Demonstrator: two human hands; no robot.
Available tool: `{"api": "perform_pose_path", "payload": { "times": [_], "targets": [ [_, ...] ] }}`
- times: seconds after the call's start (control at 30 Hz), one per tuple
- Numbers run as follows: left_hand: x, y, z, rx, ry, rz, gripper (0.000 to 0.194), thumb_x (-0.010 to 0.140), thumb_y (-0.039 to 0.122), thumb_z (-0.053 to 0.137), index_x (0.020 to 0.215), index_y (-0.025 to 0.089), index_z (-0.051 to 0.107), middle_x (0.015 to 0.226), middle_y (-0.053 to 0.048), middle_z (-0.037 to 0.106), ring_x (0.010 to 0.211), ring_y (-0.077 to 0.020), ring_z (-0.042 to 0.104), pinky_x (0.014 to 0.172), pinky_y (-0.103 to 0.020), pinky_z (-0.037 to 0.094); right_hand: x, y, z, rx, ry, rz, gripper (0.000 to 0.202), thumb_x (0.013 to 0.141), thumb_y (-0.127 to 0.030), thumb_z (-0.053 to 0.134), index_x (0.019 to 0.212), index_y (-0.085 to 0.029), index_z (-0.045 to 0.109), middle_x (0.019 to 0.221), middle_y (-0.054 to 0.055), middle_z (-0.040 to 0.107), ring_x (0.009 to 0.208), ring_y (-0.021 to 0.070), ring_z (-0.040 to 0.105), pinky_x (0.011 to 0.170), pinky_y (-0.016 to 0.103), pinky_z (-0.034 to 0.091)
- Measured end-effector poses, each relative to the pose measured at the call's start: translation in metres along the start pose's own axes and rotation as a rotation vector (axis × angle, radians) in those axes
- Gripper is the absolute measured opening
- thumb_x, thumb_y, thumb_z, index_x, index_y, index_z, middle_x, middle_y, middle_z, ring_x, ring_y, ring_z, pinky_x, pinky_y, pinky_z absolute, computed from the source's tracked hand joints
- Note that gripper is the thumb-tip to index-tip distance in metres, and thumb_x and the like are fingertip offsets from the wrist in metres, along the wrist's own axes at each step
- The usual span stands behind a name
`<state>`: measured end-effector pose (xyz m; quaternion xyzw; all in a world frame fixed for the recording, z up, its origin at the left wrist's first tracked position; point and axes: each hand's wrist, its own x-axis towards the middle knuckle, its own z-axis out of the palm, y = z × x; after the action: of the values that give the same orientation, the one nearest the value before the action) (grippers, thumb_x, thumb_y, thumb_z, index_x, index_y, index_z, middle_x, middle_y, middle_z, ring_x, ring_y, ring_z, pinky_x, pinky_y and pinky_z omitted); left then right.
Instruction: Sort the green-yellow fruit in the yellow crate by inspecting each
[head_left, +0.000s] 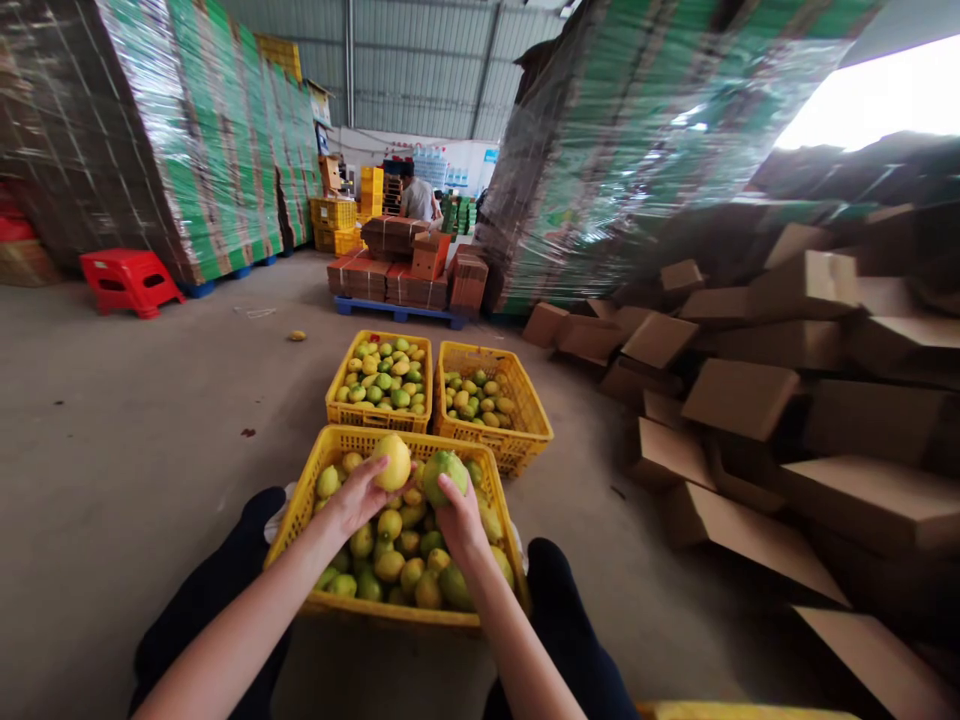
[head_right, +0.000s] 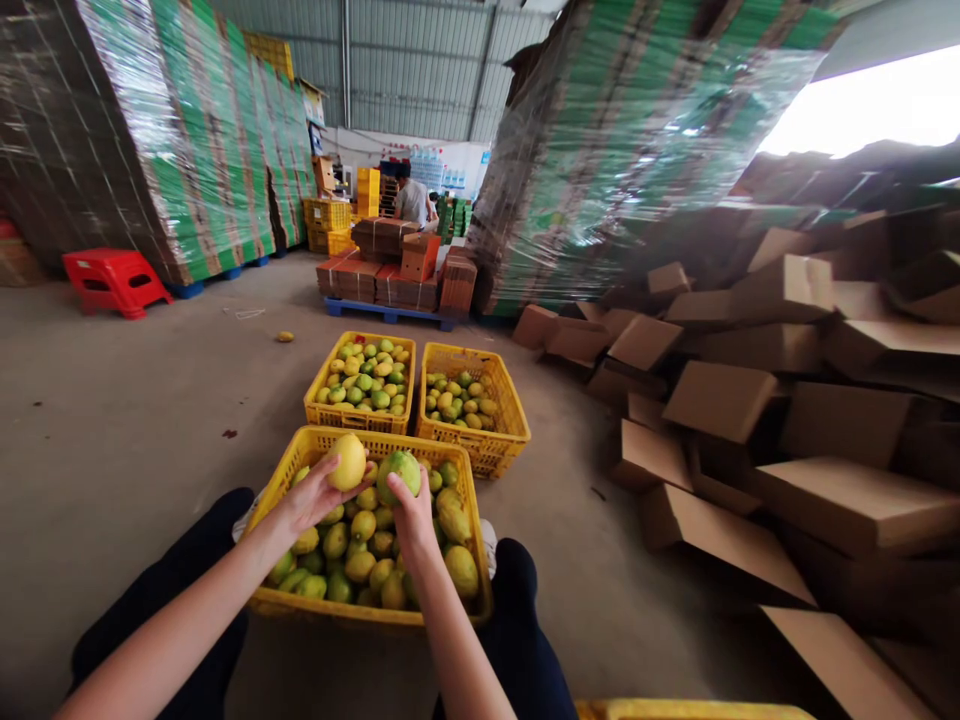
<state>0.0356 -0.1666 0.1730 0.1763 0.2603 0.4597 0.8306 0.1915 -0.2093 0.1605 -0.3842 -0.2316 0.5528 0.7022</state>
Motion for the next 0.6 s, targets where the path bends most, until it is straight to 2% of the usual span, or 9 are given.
{"api": "perform_pose_path", "payload": {
  "times": [0.13,0.27,0.43,0.6],
  "targets": [
    [-0.0025,-0.0025,0.0019,0.017,-0.080,-0.019,0.039,0.073,0.022,0.083,0.108,0.014,0.068,0.106,-0.012,0.076,0.112,-0.0298,0.069,0.095,-0.039,0.059,-0.0042,-0.0023,0.0020,-0.050,-0.050,0.015,0.050,0.058,-0.044,0.089,0.093,-0.025,0.059,0.082,-0.002,0.068,0.072,0.0165,0.064,0.067,0.029,0.054],
    [0.0003,-0.0056,-0.0007,-0.014,-0.011,-0.007,0.033,0.074,0.022,0.084,0.102,0.014,0.069,0.101,-0.012,0.077,0.113,-0.0300,0.069,0.092,-0.036,0.060,-0.0063,-0.0041,0.0036,-0.117,-0.083,-0.014,0.048,0.059,-0.043,0.089,0.091,-0.026,0.058,0.081,-0.004,0.068,0.073,0.0164,0.064,0.071,0.029,0.054],
    [0.0029,-0.0016,-0.0007,-0.046,0.048,-0.012,0.042,0.081,0.024,0.080,0.119,0.014,0.066,0.107,-0.012,0.076,0.109,-0.0273,0.071,0.089,-0.033,0.061,-0.0071,-0.0062,0.0045,-0.182,-0.076,-0.045,0.049,0.058,-0.041,0.090,0.093,-0.025,0.061,0.085,-0.003,0.070,0.078,0.0175,0.065,0.077,0.030,0.054],
    [-0.0009,0.0019,0.0065,-0.075,0.046,-0.015,0.044,0.090,0.022,0.072,0.130,0.011,0.060,0.119,-0.015,0.073,0.118,-0.0270,0.068,0.095,-0.034,0.059,-0.0041,-0.0085,-0.0001,-0.191,-0.026,-0.073,0.053,0.055,-0.041,0.092,0.097,-0.025,0.066,0.092,-0.001,0.073,0.084,0.0189,0.067,0.080,0.031,0.054]
  ]
}}
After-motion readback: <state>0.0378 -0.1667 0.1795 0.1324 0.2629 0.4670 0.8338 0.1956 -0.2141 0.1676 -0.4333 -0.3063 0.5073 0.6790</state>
